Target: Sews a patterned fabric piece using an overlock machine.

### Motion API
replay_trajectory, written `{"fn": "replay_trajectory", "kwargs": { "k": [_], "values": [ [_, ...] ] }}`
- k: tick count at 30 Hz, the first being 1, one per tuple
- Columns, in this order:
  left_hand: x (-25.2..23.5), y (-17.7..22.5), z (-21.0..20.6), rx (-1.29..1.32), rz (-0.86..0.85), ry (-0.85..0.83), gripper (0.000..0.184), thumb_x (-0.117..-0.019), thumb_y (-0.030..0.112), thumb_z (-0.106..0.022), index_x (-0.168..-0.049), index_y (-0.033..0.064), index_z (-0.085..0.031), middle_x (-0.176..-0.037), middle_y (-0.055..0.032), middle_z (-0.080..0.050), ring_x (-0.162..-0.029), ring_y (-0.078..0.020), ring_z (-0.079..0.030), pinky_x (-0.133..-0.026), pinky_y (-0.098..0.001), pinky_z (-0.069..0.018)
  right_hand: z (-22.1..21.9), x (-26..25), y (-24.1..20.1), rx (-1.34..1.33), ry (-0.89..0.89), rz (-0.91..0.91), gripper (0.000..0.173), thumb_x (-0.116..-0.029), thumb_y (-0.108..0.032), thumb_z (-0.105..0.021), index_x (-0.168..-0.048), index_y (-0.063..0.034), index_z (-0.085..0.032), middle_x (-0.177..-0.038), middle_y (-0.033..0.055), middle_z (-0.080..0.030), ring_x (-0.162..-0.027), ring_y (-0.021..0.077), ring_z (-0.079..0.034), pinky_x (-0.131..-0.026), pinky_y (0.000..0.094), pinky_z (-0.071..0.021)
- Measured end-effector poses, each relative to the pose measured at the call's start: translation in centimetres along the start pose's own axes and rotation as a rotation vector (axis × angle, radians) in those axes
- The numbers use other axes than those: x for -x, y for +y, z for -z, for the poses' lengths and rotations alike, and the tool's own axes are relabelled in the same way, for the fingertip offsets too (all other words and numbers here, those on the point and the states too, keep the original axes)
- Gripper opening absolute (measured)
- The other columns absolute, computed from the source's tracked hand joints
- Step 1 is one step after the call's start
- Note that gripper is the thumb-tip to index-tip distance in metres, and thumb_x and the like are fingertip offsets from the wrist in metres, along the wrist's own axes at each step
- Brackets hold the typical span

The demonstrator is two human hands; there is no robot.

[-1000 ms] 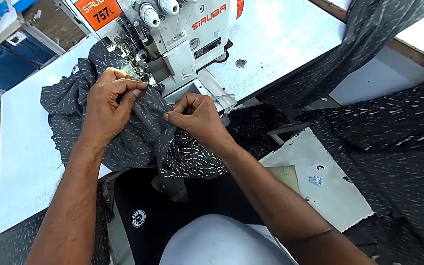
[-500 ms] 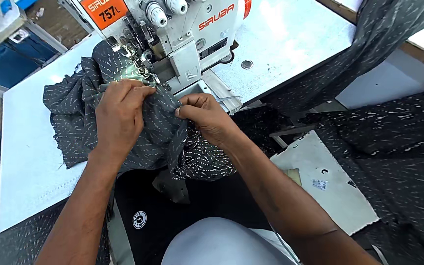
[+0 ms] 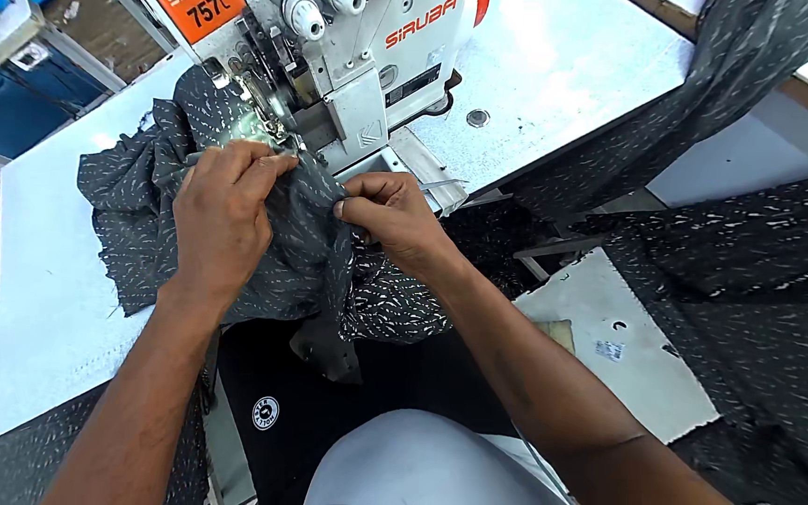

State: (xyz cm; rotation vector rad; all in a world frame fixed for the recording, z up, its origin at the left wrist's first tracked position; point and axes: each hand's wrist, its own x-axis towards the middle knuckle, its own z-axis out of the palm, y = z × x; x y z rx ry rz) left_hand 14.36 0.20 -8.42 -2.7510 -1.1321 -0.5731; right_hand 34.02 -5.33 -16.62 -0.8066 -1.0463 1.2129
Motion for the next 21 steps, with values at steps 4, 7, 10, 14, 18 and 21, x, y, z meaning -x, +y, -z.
{"fn": "replay_trajectory", "kwargs": {
  "k": [4,7,10,14,18,21],
  "values": [
    [-1.8,-3.9,0.1,0.113,-0.128,-0.054,0.038,-0.1034,0.004,-0.042,-0.120,0.0172,-0.074,-0.126,-0.0128,-0.066,-0.116,-0.0320,-0.061,-0.095,-0.0486,-0.0489,-0.8,-1.2,0.4,0.052,0.034,0.007,0.012,-0.0898,-0.005,-0.066,-0.079,-0.0031,-0.070,-0.068,0.0018,-0.062,-0.059,0.0072,-0.055,-0.052,0.0246,-0.0442],
    [-3.0,-5.9,0.8,0.179,-0.176,-0.132,0.037,-0.1032,0.006,-0.042,-0.118,0.0186,-0.074,-0.127,-0.0136,-0.061,-0.118,-0.0282,-0.059,-0.096,-0.0476,-0.0500,-1.6,-1.8,0.4,0.087,0.041,0.011,0.016,-0.0893,-0.006,-0.066,-0.074,-0.0049,-0.066,-0.063,0.0006,-0.058,-0.055,0.0074,-0.052,-0.049,0.0246,-0.0410],
    [-1.8,-4.9,2.0,0.190,-0.116,-0.187,0.040,-0.1017,0.003,-0.040,-0.120,0.0157,-0.073,-0.133,-0.0147,-0.056,-0.120,-0.0279,-0.057,-0.098,-0.0465,-0.0507,-2.0,-1.3,0.2,0.182,0.020,0.033,0.017,-0.0881,-0.008,-0.067,-0.071,-0.0060,-0.063,-0.067,0.0016,-0.057,-0.059,0.0089,-0.053,-0.052,0.0267,-0.0421],
    [2.7,-5.7,0.9,0.220,0.000,-0.038,0.043,-0.1033,0.001,-0.037,-0.133,0.0099,-0.067,-0.151,-0.0202,-0.046,-0.141,-0.0312,-0.046,-0.117,-0.0451,-0.0406,-1.8,0.4,-0.2,0.234,-0.076,0.056,0.007,-0.0871,-0.006,-0.067,-0.091,-0.0017,-0.070,-0.099,0.0082,-0.067,-0.090,0.0131,-0.067,-0.073,0.0285,-0.0599],
    [9.3,-9.6,0.1,0.135,0.416,0.010,0.051,-0.0982,0.025,-0.056,-0.146,0.0063,-0.053,-0.155,-0.0262,-0.039,-0.133,-0.0400,-0.050,-0.103,-0.0567,-0.0487,-0.3,3.7,-1.5,0.081,-0.496,-0.122,0.050,-0.0865,-0.003,-0.068,-0.134,0.0015,-0.053,-0.111,0.0101,-0.070,-0.097,0.0143,-0.070,-0.086,0.0349,-0.0621],
    [13.5,-11.4,0.1,0.014,0.630,-0.199,0.055,-0.1015,0.036,-0.055,-0.138,-0.0052,-0.055,-0.132,-0.0380,-0.053,-0.119,-0.0580,-0.054,-0.095,-0.0775,-0.0412,3.6,7.0,-1.4,0.565,-0.782,-0.275,0.035,-0.0824,-0.018,-0.081,-0.113,-0.0059,-0.068,-0.093,-0.0001,-0.073,-0.085,0.0074,-0.071,-0.079,0.0316,-0.0617]
  ]
}}
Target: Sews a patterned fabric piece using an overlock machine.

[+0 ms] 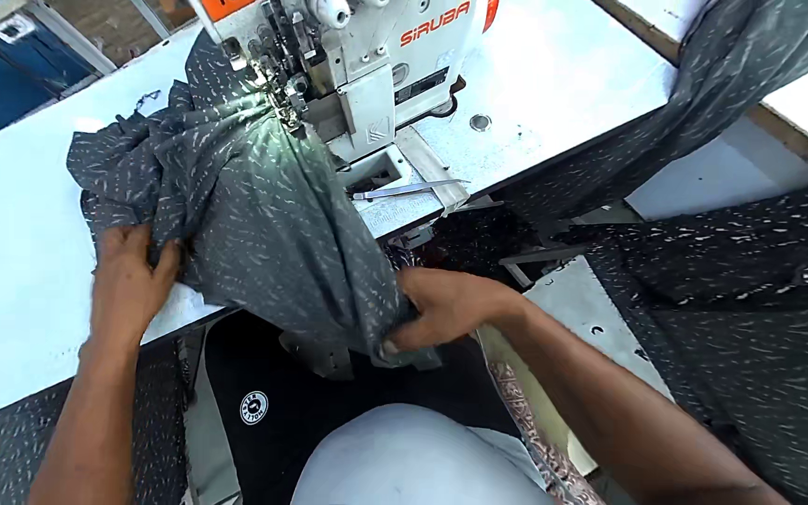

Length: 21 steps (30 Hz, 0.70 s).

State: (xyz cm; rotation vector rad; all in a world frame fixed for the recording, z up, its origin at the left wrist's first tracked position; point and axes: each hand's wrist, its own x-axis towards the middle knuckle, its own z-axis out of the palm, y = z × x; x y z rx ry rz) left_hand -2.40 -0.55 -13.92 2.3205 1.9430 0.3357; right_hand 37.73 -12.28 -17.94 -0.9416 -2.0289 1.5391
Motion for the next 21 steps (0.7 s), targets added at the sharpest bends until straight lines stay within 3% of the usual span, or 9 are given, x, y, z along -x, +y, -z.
{"fn": "replay_trajectory", "kwargs": {
  "k": [3,5,6,9,12,14,16,18,21],
  "values": [
    [0.2,-0.8,2.4,0.134,0.167,-0.013,0.033,-0.1059,0.018,-0.050,-0.122,-0.0070,-0.063,-0.105,-0.0302,-0.067,-0.091,-0.0451,-0.067,-0.083,-0.0670,-0.0511,-0.3,0.0,1.3,0.575,-0.190,-0.379,0.033,-0.0921,-0.036,-0.074,-0.093,-0.0033,-0.072,-0.087,0.0148,-0.070,-0.089,0.0338,-0.068,-0.089,0.0607,-0.0493],
    [-1.4,-1.1,4.1,0.563,0.284,0.166,0.022,-0.1058,0.017,-0.047,-0.119,0.0023,-0.057,-0.096,-0.0019,-0.063,-0.077,-0.0104,-0.063,-0.074,-0.0335,-0.0581,-0.8,-1.8,0.8,0.573,-0.062,-0.210,0.028,-0.0939,-0.028,-0.071,-0.082,-0.0023,-0.068,-0.077,0.0150,-0.066,-0.080,0.0337,-0.067,-0.076,0.0589,-0.0525],
    [-3.0,-1.2,5.2,0.789,0.270,0.274,0.018,-0.1073,0.016,-0.044,-0.120,0.0068,-0.052,-0.100,0.0045,-0.063,-0.082,-0.0057,-0.065,-0.078,-0.0289,-0.0586,-1.6,-3.5,0.5,0.476,0.087,-0.014,0.023,-0.0914,-0.021,-0.071,-0.078,-0.0028,-0.068,-0.072,0.0120,-0.065,-0.072,0.0280,-0.067,-0.069,0.0524,-0.0541],
    [-7.3,-1.2,7.3,0.887,-0.048,0.455,0.032,-0.1064,0.012,-0.052,-0.133,-0.0059,-0.052,-0.129,-0.0086,-0.062,-0.119,-0.0113,-0.061,-0.107,-0.0278,-0.0488,-6.3,-10.1,-1.9,0.034,0.375,0.359,0.014,-0.0938,-0.009,-0.068,-0.085,0.0019,-0.071,-0.073,0.0084,-0.068,-0.067,0.0138,-0.067,-0.064,0.0356,-0.0570],
    [-8.2,1.8,9.6,0.489,-0.135,0.323,0.049,-0.1045,0.032,-0.053,-0.145,0.0041,-0.051,-0.145,-0.0109,-0.056,-0.133,-0.0141,-0.053,-0.114,-0.0340,-0.0428,-9.6,-11.9,-2.7,-0.266,0.169,0.414,0.009,-0.0926,-0.004,-0.070,-0.096,0.0048,-0.071,-0.079,0.0080,-0.072,-0.072,0.0083,-0.069,-0.069,0.0288,-0.0596],
    [-5.3,3.9,9.5,0.280,-0.100,0.146,0.058,-0.1040,0.040,-0.051,-0.150,0.0056,-0.041,-0.145,-0.0206,-0.051,-0.130,-0.0276,-0.054,-0.108,-0.0469,-0.0468,-10.1,-11.1,0.6,-0.038,0.095,0.243,0.026,-0.0904,-0.014,-0.076,-0.111,0.0010,-0.071,-0.099,0.0118,-0.074,-0.094,0.0169,-0.071,-0.089,0.0397,-0.0590],
    [-1.7,3.7,6.3,0.187,0.069,-0.021,0.072,-0.1030,0.056,-0.047,-0.151,0.0037,-0.039,-0.147,-0.0270,-0.048,-0.131,-0.0415,-0.053,-0.106,-0.0628,-0.0448,-10.3,-10.3,5.1,0.110,0.159,-0.097,0.037,-0.0891,-0.021,-0.078,-0.115,0.0031,-0.069,-0.110,0.0212,-0.071,-0.105,0.0325,-0.070,-0.094,0.0549,-0.0553],
    [1.0,2.8,2.2,0.085,0.169,-0.100,0.080,-0.0993,0.064,-0.048,-0.145,-0.0019,-0.046,-0.147,-0.0329,-0.044,-0.133,-0.0529,-0.047,-0.103,-0.0747,-0.0389,-9.9,-10.0,8.5,0.107,0.262,-0.342,0.064,-0.0858,-0.023,-0.080,-0.137,0.0070,-0.054,-0.130,0.0292,-0.060,-0.120,0.0414,-0.061,-0.102,0.0601,-0.0503],
    [3.4,2.9,-1.0,-0.013,0.183,-0.010,0.054,-0.1024,0.046,-0.052,-0.124,-0.0029,-0.063,-0.130,-0.0337,-0.054,-0.116,-0.0546,-0.055,-0.091,-0.0742,-0.0434,-8.8,-9.1,9.3,0.110,0.315,-0.447,0.075,-0.0866,-0.022,-0.079,-0.146,0.0053,-0.043,-0.129,0.0281,-0.061,-0.118,0.0406,-0.063,-0.100,0.0597,-0.0518]
  ]
}}
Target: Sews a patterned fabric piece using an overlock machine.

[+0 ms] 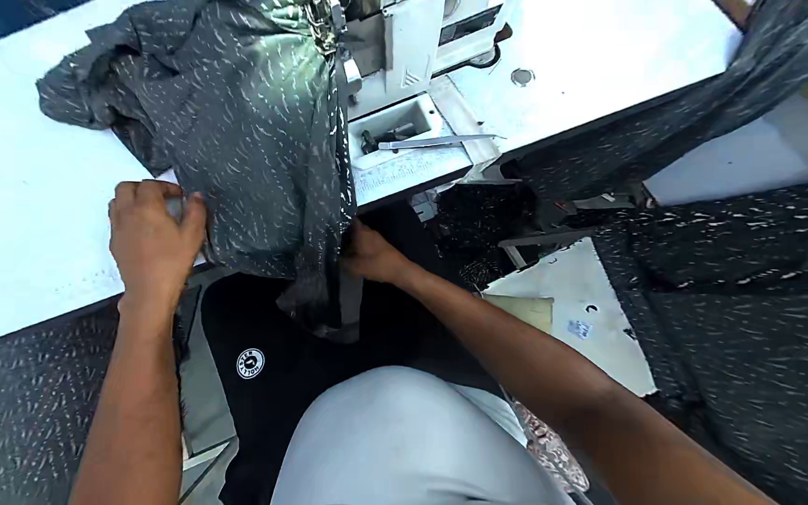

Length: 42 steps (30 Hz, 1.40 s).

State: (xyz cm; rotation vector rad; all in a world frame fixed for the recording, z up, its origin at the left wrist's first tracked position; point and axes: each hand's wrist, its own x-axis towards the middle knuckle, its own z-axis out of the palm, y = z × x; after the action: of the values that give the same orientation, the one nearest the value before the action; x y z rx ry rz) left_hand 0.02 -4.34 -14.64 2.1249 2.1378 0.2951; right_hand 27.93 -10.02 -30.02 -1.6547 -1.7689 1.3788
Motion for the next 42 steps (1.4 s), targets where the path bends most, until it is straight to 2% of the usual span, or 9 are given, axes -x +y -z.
{"fn": "replay_trajectory", "kwargs": {
  "k": [3,7,11,15,23,27,32,37,42],
  "values": [
    [1.4,-0.2,0.4,0.188,0.041,0.096,0.036,-0.1058,0.025,-0.047,-0.118,-0.0050,-0.062,-0.111,-0.0281,-0.064,-0.094,-0.0420,-0.066,-0.082,-0.0643,-0.0517,2.1,3.7,-1.2,0.206,0.081,0.101,0.027,-0.0959,-0.023,-0.068,-0.115,-0.0038,-0.069,-0.095,0.0151,-0.073,-0.090,0.0322,-0.072,-0.082,0.0574,-0.0580],
    [2.6,0.3,1.1,1.067,0.298,0.157,0.013,-0.1055,0.021,-0.040,-0.110,0.0164,-0.052,-0.095,0.0038,-0.066,-0.086,-0.0113,-0.069,-0.077,-0.0370,-0.0608,4.4,8.1,-4.2,0.130,0.507,0.388,0.023,-0.0978,-0.026,-0.068,-0.107,-0.0045,-0.069,-0.080,0.0043,-0.070,-0.067,0.0150,-0.068,-0.061,0.0370,-0.0598],
    [3.3,3.9,1.0,1.625,0.323,-0.126,0.040,-0.1116,0.042,-0.030,-0.130,0.0172,-0.055,-0.118,-0.0014,-0.070,-0.110,-0.0156,-0.068,-0.095,-0.0405,-0.0581,6.7,5.7,-8.8,0.249,0.621,0.370,0.039,-0.0958,-0.044,-0.068,-0.102,-0.0056,-0.071,-0.071,0.0037,-0.067,-0.060,0.0200,-0.066,-0.055,0.0433,-0.0554],
    [3.4,5.1,1.6,2.045,0.126,-0.323,0.054,-0.1050,0.056,-0.041,-0.140,0.0173,-0.056,-0.129,-0.0063,-0.068,-0.118,-0.0189,-0.067,-0.096,-0.0428,-0.0589,7.2,5.2,-10.8,0.133,0.578,0.453,0.017,-0.0952,-0.024,-0.065,-0.086,-0.0090,-0.067,-0.065,0.0019,-0.059,-0.056,0.0172,-0.060,-0.050,0.0396,-0.0502],
    [-0.9,1.9,4.7,1.644,-0.217,-0.032,0.047,-0.1107,0.047,-0.025,-0.145,0.0244,-0.048,-0.142,0.0023,-0.060,-0.135,-0.0159,-0.054,-0.116,-0.0444,-0.0427,11.1,4.5,-9.9,-0.892,0.145,0.562,0.020,-0.0931,-0.015,-0.065,-0.077,-0.0108,-0.054,-0.089,0.0016,-0.061,-0.085,0.0087,-0.060,-0.075,0.0292,-0.0524],
    [-2.2,2.3,6.1,1.516,-0.234,-0.076,0.050,-0.1090,0.053,-0.025,-0.145,0.0270,-0.047,-0.141,0.0044,-0.060,-0.135,-0.0139,-0.054,-0.115,-0.0415,-0.0445,9.7,5.1,-10.1,-1.104,-0.325,0.351,0.043,-0.0976,-0.030,-0.061,-0.135,-0.0109,-0.052,-0.112,0.0054,-0.070,-0.100,0.0145,-0.069,-0.089,0.0372,-0.0599],
    [-3.8,1.1,9.1,1.388,-0.259,0.030,0.047,-0.1121,0.039,-0.019,-0.142,0.0203,-0.049,-0.139,0.0010,-0.059,-0.133,-0.0150,-0.054,-0.115,-0.0426,-0.0431,8.7,3.8,-12.4,-0.366,0.358,0.572,0.026,-0.0939,-0.030,-0.072,-0.102,-0.0051,-0.073,-0.095,0.0044,-0.073,-0.087,0.0123,-0.071,-0.078,0.0383,-0.0613],
    [-4.1,-1.0,11.0,1.323,0.012,0.158,0.026,-0.1124,0.020,-0.031,-0.115,0.0158,-0.056,-0.106,0.0055,-0.068,-0.104,-0.0035,-0.066,-0.096,-0.0260,-0.0553,8.8,3.6,-12.6,-0.126,0.722,0.540,0.034,-0.0906,-0.039,-0.073,-0.112,-0.0124,-0.076,-0.144,0.0136,-0.056,-0.133,0.0270,-0.052,-0.105,0.0488,-0.0481],
    [-7.4,-1.7,11.1,1.257,0.185,0.212,0.022,-0.1120,0.013,-0.029,-0.117,0.0094,-0.050,-0.101,0.0034,-0.062,-0.094,0.0010,-0.062,-0.087,-0.0174,-0.0532,7.7,2.5,-13.3,-0.594,0.285,0.402,0.027,-0.0937,-0.026,-0.075,-0.105,-0.0022,-0.068,-0.100,0.0105,-0.071,-0.091,0.0178,-0.070,-0.080,0.0416,-0.0606]
  ]
}}
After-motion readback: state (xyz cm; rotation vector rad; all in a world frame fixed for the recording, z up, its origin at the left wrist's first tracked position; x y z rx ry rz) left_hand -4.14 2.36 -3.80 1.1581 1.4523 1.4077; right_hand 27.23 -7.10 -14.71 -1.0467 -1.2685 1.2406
